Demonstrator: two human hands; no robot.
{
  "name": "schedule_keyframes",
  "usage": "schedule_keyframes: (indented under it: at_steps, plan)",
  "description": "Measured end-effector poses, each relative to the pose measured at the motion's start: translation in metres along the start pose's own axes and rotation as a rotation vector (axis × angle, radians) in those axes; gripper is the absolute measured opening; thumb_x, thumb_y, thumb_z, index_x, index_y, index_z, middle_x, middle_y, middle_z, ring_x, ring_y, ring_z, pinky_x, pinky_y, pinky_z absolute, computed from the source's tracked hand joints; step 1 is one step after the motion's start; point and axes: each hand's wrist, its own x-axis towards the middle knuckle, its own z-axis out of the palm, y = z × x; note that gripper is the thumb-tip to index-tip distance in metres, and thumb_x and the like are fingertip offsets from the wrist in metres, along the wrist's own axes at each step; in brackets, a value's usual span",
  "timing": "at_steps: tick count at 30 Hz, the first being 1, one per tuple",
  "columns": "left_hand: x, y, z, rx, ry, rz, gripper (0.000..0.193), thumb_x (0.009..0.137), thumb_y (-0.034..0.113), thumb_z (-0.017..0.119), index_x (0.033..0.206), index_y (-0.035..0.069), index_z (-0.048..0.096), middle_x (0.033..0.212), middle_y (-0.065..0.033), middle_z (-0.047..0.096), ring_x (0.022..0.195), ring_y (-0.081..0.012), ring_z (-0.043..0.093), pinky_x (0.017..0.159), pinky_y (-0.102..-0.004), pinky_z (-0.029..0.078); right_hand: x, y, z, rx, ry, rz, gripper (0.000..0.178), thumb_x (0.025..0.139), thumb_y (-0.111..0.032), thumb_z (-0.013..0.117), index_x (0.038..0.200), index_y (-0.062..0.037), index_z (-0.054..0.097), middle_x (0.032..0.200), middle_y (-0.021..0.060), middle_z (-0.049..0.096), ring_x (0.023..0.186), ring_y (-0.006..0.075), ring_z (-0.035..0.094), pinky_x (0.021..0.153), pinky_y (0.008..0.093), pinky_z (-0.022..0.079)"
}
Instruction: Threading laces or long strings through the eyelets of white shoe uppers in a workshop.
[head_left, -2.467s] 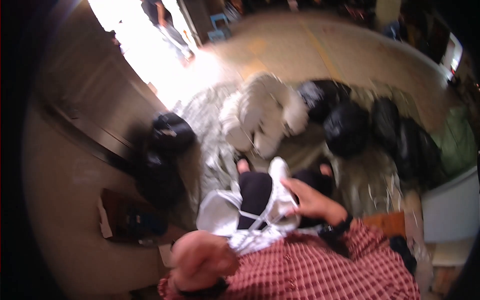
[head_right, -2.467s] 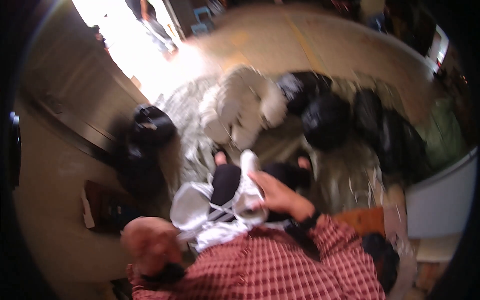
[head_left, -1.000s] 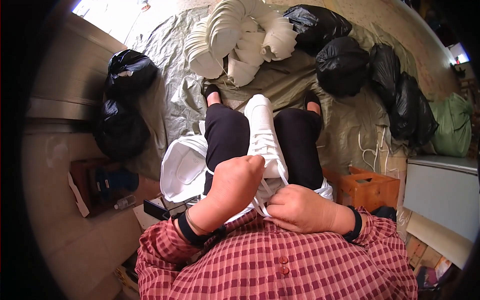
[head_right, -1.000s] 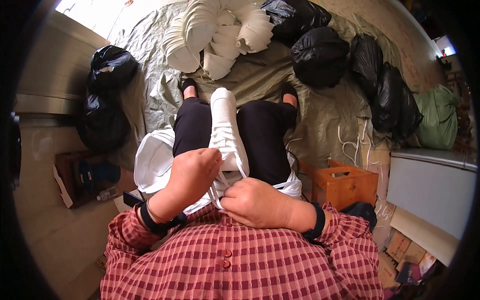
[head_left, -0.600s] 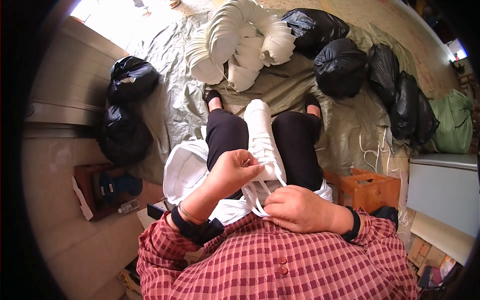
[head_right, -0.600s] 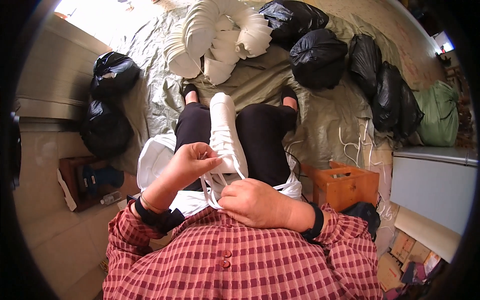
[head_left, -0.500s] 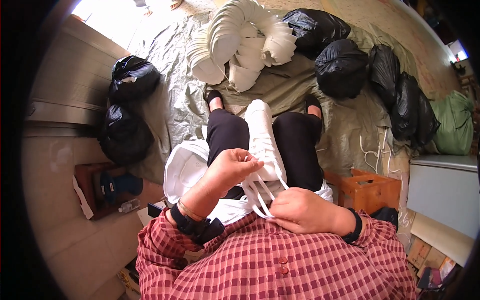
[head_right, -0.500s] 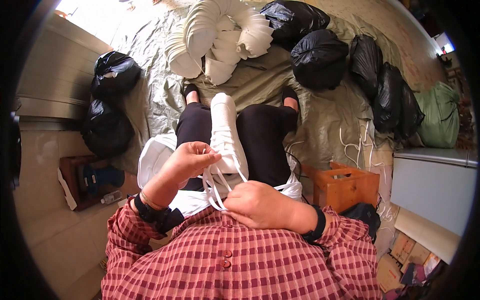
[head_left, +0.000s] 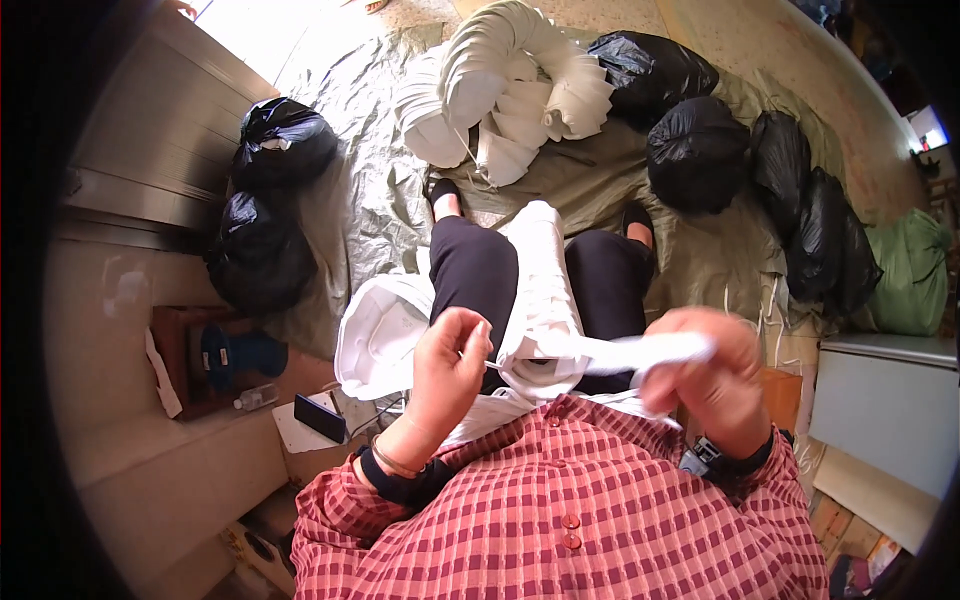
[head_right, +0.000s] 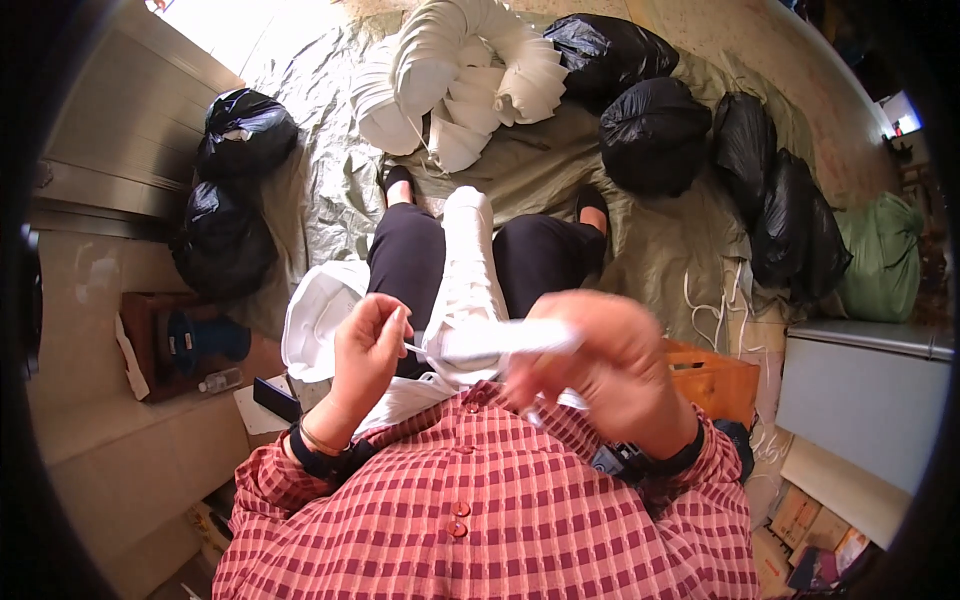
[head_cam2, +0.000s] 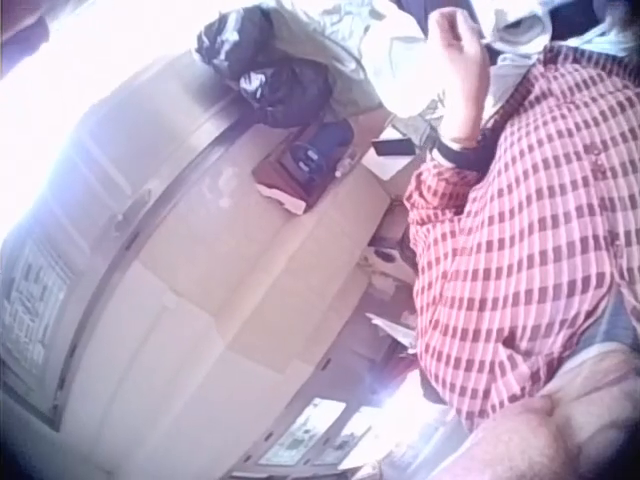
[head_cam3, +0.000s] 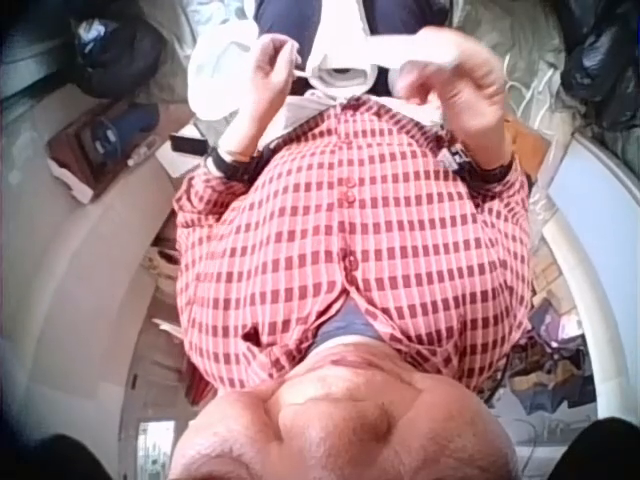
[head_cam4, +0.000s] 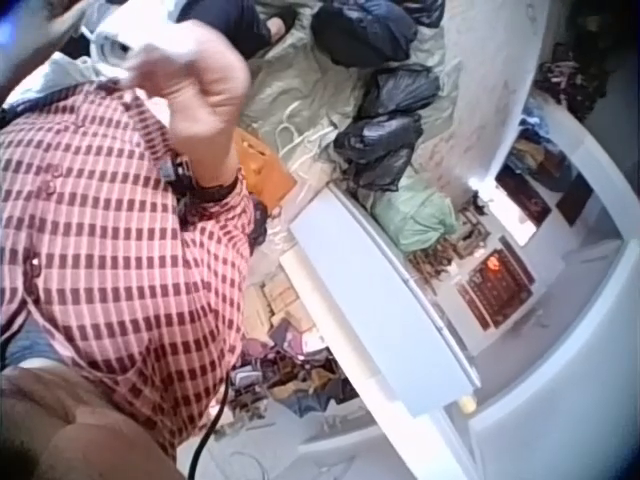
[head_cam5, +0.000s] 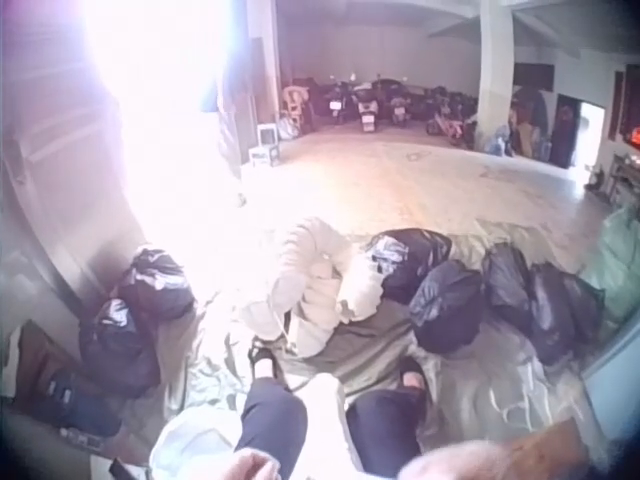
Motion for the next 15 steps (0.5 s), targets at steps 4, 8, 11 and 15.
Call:
schedule_keyframes:
  at_steps: [4, 8, 11, 15]
  plan:
    - [-0.009, 0.035, 0.014, 0.327, -0.187, 0.484, 0.018, 0.089, 0.003, 0.069, 0.106, -0.001, 0.065, 0.1, -0.0205, 0.068, 0.086, -0.034, 0.067, 0.073, -0.0398, 0.054, 0.038, -0.019, 0.019, 0.19, 0.251, -0.16, 0.031, 0.108, -0.031, 0.047, 0.09, -0.0071, 0.053, 0.077, 0.0037, 0.056, 0.055, 0.0062, 0.038, 0.048, 0.023, 0.027]
    - [0.003, 0.049, 0.043, 0.168, -0.402, 0.676, 0.033, 0.087, 0.009, 0.072, 0.116, -0.001, 0.061, 0.103, -0.0181, 0.067, 0.1, -0.0359, 0.064, 0.087, -0.0425, 0.051, 0.075, -0.022, 0.047, 0.202, -0.078, -0.22, 0.031, 0.11, -0.027, 0.044, 0.104, -0.0006, 0.059, 0.082, 0.0098, 0.054, 0.06, 0.0103, 0.046, 0.054, 0.0211, 0.04]
    - [-0.01, 0.04, 0.023, -0.285, -0.385, 0.31, 0.019, 0.104, 0.017, 0.057, 0.099, 0.0, 0.063, 0.084, -0.007, 0.063, 0.074, -0.0181, 0.064, 0.068, -0.0309, 0.051, 0.077, -0.028, 0.026, 0.142, 0.225, -0.343, 0.027, 0.109, -0.025, 0.046, 0.104, -0.0008, 0.058, 0.083, 0.0084, 0.054, 0.074, 0.0138, 0.055, 0.067, 0.0259, 0.047]
    - [0.006, -0.013, -0.039, -1.117, 0.049, -0.235, 0.026, 0.109, 0.028, 0.046, 0.092, 0.012, 0.057, 0.065, 0.0047, 0.046, 0.057, -0.0094, 0.044, 0.06, -0.0264, 0.039, 0.032, -0.013, -0.076, 0.442, 0.614, -0.237, 0.019, 0.106, -0.02, 0.051, 0.113, -0.0051, 0.061, 0.086, 0.0032, 0.057, 0.083, 0.0192, 0.061, 0.076, 0.0375, 0.053]
